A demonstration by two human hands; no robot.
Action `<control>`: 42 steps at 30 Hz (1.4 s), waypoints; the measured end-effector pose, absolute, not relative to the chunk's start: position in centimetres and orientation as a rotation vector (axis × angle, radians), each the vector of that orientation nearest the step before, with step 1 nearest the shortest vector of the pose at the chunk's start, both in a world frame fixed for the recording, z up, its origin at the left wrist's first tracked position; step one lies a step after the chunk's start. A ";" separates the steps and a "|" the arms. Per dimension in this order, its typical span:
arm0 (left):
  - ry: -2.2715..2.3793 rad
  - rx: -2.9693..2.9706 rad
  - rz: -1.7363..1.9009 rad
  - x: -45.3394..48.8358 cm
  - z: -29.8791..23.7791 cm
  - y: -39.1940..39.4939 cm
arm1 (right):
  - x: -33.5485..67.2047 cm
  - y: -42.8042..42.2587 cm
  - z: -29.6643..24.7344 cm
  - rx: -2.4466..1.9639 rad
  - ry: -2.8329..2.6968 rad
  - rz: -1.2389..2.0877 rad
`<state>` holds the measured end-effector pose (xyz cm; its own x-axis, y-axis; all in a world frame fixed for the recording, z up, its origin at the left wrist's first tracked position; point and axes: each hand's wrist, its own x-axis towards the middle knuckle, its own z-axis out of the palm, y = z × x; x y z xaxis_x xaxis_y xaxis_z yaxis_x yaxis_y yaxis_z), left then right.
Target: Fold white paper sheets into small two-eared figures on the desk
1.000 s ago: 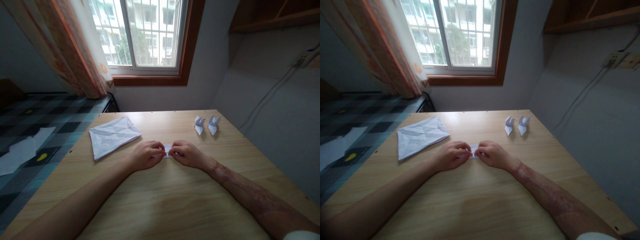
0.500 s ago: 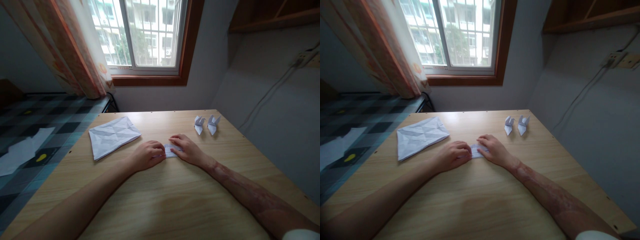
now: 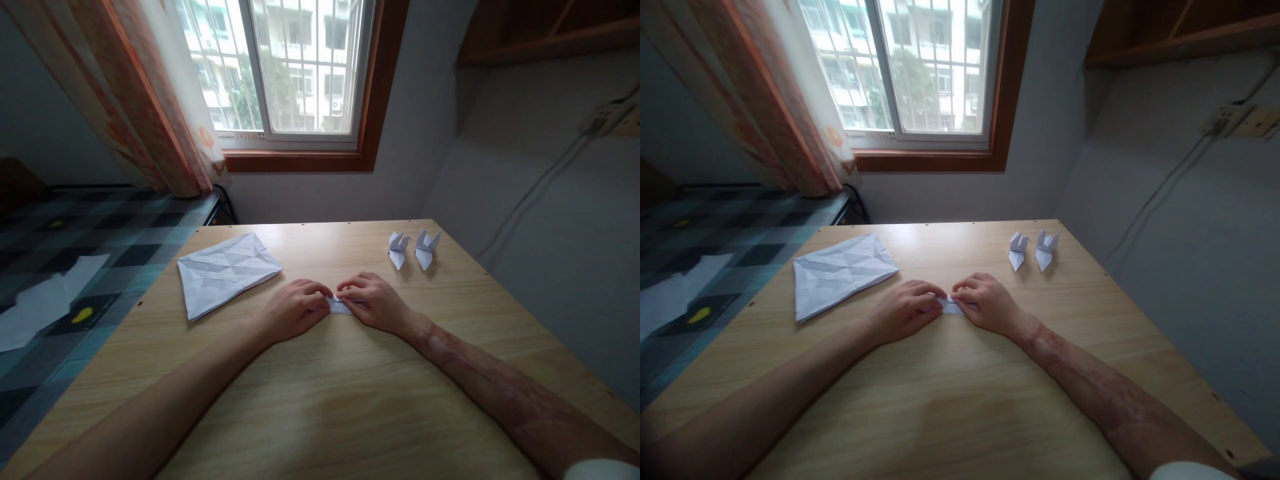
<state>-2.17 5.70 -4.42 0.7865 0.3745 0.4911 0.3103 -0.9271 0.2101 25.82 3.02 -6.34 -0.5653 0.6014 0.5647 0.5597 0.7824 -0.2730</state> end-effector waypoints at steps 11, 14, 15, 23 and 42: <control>0.484 2.953 0.801 -2.3 -4.6 5.7 | 25.8 2.6 -5.7 -0.738 -2.362 -0.018; 0.463 2.963 0.797 -2.4 -4.6 5.8 | 25.8 2.5 -5.5 -0.726 -2.377 0.017; 0.456 2.965 0.796 -2.4 -4.5 5.8 | 25.8 2.5 -5.4 -0.725 -2.381 0.032; 0.480 2.937 0.800 -2.3 -4.6 6.0 | 25.8 2.3 -5.3 -0.731 -2.391 0.059; 0.544 2.688 0.854 -2.0 -4.1 6.1 | 25.5 2.7 -5.7 -0.783 -2.281 0.129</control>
<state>-1.97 6.06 -4.13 0.7558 0.4274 0.4961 0.2693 -0.8935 0.3594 25.46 2.71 -5.72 -0.5638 0.5706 0.5971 0.4998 0.8113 -0.3033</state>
